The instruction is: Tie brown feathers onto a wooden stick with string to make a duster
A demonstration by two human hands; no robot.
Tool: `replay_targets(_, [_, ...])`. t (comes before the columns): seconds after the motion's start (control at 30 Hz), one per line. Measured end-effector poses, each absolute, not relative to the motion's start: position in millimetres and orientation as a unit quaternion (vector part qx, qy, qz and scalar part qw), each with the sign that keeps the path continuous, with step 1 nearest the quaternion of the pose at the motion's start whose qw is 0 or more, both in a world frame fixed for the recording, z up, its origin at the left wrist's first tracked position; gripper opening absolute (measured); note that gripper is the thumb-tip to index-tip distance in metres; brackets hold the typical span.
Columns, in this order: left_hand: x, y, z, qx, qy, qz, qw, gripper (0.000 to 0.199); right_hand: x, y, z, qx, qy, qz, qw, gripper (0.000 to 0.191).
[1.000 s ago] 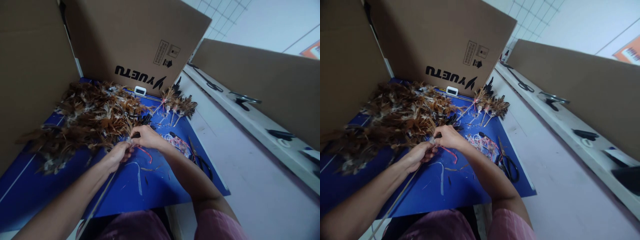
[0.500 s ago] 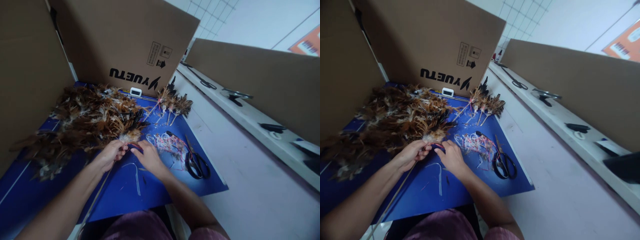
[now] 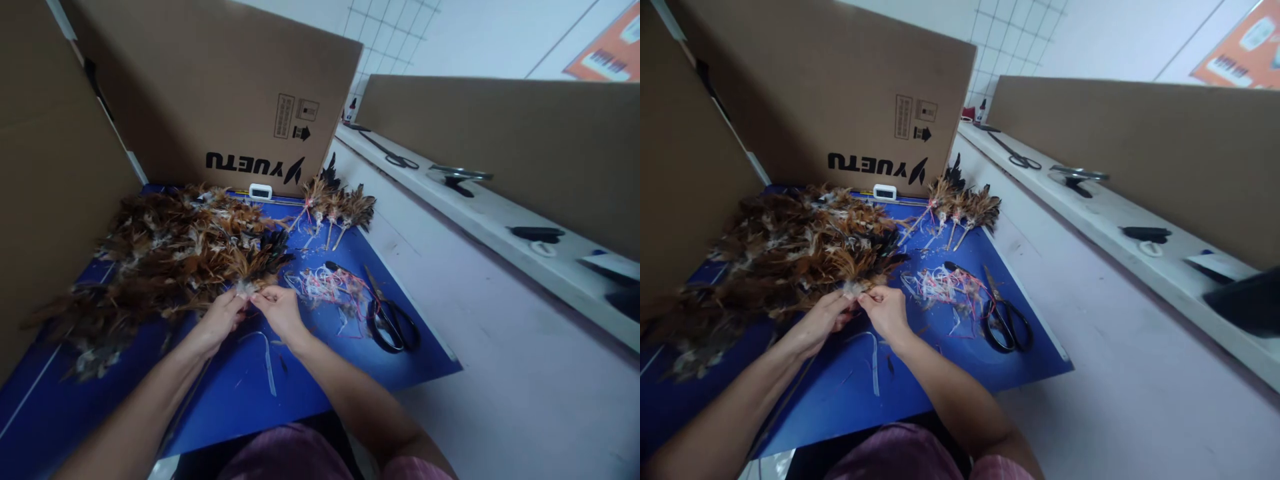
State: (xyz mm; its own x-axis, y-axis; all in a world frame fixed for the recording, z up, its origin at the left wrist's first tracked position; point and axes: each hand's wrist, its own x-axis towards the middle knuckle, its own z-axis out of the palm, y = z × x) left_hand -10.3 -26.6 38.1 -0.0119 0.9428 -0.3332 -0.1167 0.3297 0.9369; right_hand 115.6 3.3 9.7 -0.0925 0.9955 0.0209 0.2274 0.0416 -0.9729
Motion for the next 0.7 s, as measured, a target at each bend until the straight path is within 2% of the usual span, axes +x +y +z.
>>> replay_targets(0.13, [-7, -27, 32, 0.427, 0.600, 0.441, 0.513, 0.024, 117, 1, 20, -0.523, -0.597, 0.427, 0.433, 0.019])
replay_targets(0.23, [-4, -26, 30, 0.519, 0.640, 0.409, 0.391, 0.012, 117, 0, 25, -0.510, -0.604, 0.416, 0.449, 0.021])
replay_targets(0.37, [3, -27, 30, 0.618, 0.687, 0.308, 0.226, 0.009, 115, 2, 18, -0.503, -0.582, 0.448, 0.456, 0.021])
replay_targets(0.53, [19, -34, 31, 0.685, 0.717, 0.113, 0.060, 0.025, 119, 4, 6, -0.476, -0.570, 0.485, 0.462, 0.023])
replay_targets(0.7, [31, -39, 31, 0.685, 0.724, 0.068, -0.036, 0.033, 125, 5, 6, -0.473, -0.557, 0.493, 0.473, 0.036])
